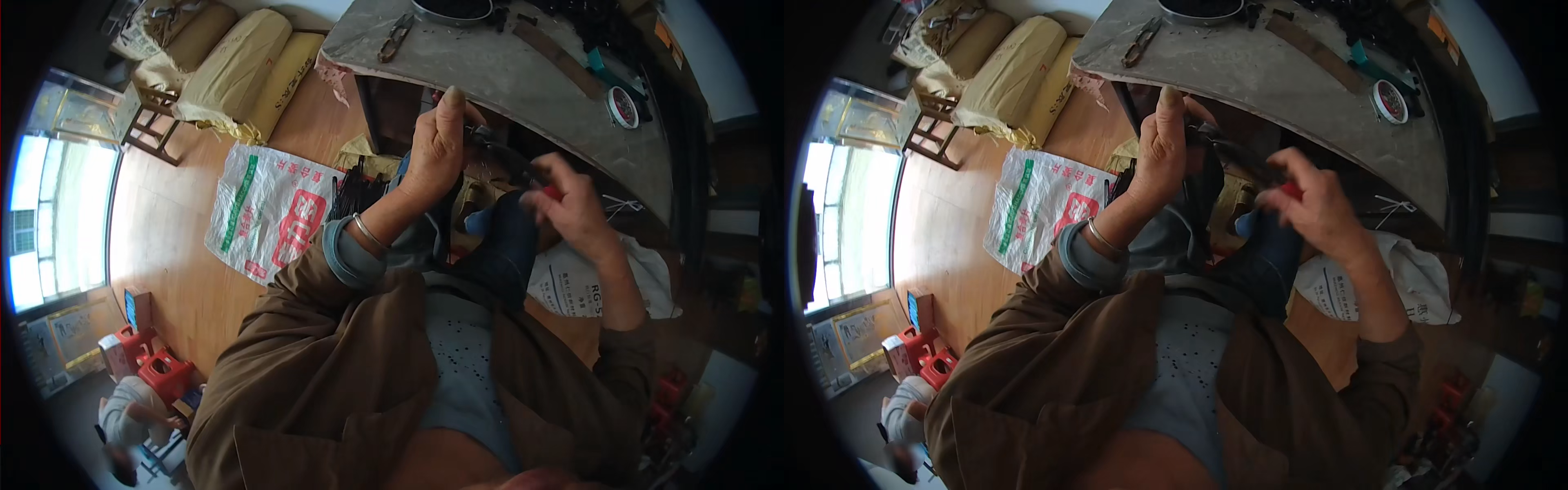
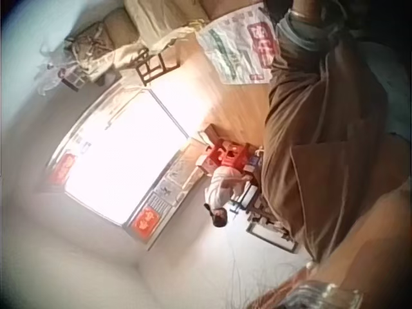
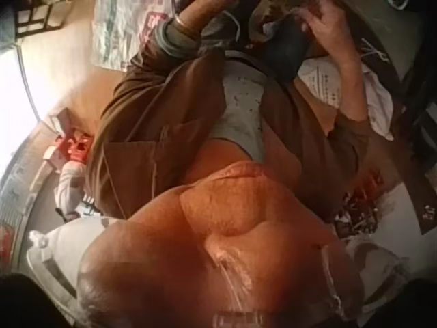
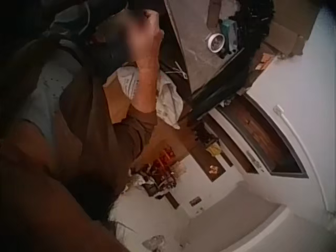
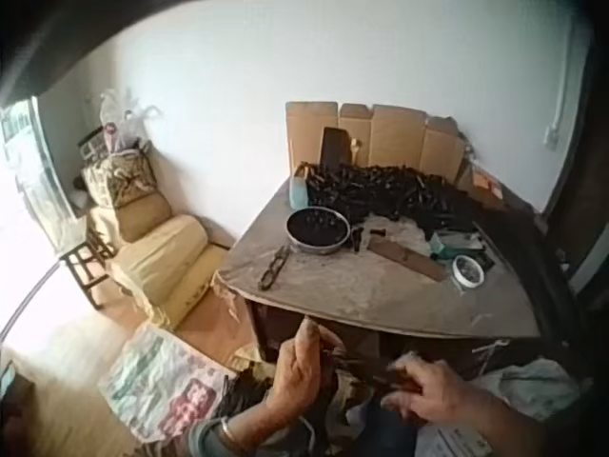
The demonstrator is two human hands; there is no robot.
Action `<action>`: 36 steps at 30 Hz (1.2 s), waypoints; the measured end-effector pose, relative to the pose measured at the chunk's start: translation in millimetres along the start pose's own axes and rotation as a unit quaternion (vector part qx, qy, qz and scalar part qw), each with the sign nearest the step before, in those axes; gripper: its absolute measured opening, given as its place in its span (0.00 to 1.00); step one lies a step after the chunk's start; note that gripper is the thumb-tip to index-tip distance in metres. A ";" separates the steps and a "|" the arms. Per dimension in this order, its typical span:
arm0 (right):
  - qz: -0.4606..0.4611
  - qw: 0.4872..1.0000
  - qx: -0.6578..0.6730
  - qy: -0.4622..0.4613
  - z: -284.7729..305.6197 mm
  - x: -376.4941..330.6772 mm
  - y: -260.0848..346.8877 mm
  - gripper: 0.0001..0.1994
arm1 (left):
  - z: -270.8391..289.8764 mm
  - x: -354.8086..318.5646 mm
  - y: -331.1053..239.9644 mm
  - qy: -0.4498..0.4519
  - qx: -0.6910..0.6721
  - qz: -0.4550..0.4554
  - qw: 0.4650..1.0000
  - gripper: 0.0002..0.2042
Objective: The recorder is assembling fan-like bundles of black rods and securing them with connectors.
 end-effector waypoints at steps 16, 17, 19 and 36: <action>-0.397 0.609 0.615 0.306 -42.2 -64.0 16.0 0.18 | -1.9 -10.6 11.3 0.000 0.105 -0.089 0.991 0.31; -0.397 0.610 0.615 0.303 -37.5 -63.3 10.9 0.18 | -6.4 -8.1 8.7 0.002 0.105 -0.089 0.991 0.31; -0.379 0.673 0.503 0.387 -29.5 -60.6 5.4 0.20 | -9.1 -10.8 8.2 -0.020 0.130 -0.054 0.990 0.30; -0.253 0.916 0.132 0.283 -4.9 -22.1 -8.5 0.13 | -9.2 -12.0 12.3 0.001 0.070 -0.079 0.994 0.31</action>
Point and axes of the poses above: each hand's wrist, its own x-axis towards the middle knuckle, its own z-axis out of the back of the hand, y = z × x, the point moved 6 cm from there along x, towards the middle knuckle, and after that the axes turned 3 degrees about -y, right-handed, at the moved point
